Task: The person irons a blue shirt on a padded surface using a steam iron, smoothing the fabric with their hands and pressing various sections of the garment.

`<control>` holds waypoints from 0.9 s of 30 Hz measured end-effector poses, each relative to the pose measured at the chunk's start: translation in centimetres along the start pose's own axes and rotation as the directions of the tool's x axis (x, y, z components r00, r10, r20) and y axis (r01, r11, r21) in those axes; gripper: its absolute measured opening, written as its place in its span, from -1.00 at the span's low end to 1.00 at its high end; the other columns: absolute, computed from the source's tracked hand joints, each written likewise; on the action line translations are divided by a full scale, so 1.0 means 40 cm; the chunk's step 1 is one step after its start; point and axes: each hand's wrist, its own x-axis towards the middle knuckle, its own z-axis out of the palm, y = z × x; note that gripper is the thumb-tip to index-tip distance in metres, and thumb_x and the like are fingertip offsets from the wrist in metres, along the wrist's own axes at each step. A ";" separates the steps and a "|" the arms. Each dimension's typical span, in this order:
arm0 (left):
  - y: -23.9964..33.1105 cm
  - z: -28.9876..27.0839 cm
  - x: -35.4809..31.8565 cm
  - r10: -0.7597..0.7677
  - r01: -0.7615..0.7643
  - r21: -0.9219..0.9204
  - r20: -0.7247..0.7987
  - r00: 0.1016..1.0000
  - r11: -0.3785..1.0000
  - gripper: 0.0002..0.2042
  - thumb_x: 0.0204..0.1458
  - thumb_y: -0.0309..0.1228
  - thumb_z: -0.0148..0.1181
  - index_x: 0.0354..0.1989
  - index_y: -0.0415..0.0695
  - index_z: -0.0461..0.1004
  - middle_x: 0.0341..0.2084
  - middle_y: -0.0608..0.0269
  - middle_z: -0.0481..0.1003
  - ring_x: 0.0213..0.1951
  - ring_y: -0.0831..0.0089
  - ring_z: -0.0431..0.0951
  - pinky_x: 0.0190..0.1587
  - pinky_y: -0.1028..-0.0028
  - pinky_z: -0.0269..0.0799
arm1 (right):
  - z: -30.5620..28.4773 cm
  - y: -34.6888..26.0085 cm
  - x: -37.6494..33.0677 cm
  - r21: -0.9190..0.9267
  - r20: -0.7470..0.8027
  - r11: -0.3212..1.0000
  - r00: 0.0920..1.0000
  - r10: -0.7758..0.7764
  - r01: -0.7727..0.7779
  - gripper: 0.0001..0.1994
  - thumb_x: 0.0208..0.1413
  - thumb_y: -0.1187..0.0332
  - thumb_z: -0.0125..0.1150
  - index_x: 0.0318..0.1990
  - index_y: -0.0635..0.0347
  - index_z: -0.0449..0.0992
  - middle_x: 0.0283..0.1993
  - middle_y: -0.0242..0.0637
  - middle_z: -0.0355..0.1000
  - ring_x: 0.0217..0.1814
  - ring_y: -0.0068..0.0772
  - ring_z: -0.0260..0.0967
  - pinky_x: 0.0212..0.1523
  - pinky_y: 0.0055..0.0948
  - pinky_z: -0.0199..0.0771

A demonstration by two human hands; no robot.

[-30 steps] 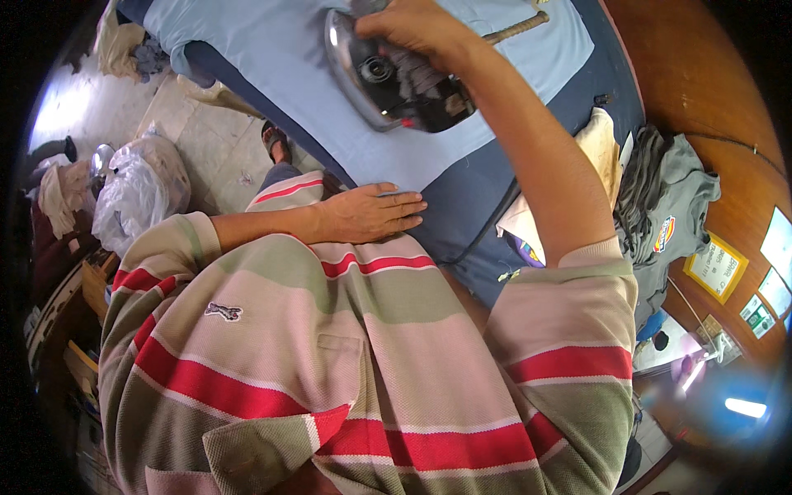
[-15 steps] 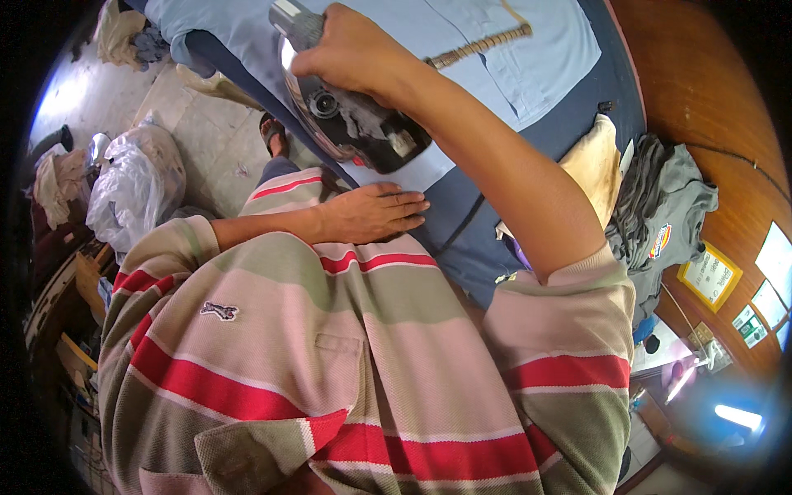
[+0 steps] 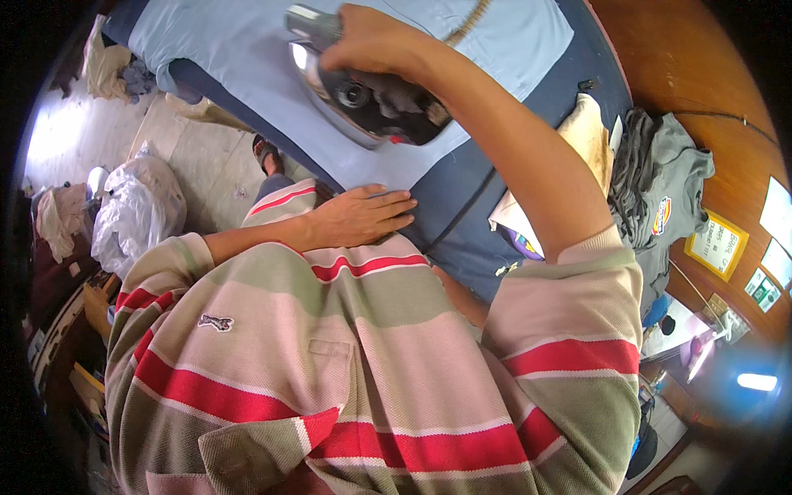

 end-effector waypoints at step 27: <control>-0.054 0.006 0.124 0.058 -0.073 -0.361 -0.051 0.997 0.930 -0.83 -0.07 -0.37 0.08 -0.26 -0.07 0.42 -0.50 0.20 0.45 -0.48 0.22 0.49 -0.41 0.27 0.38 | -0.199 0.666 -0.726 0.648 -0.506 0.705 0.529 0.682 -0.288 -0.69 -0.16 0.35 0.17 -0.21 0.16 0.30 -0.54 -0.38 0.28 -0.66 -0.51 0.28 -0.63 -0.51 0.34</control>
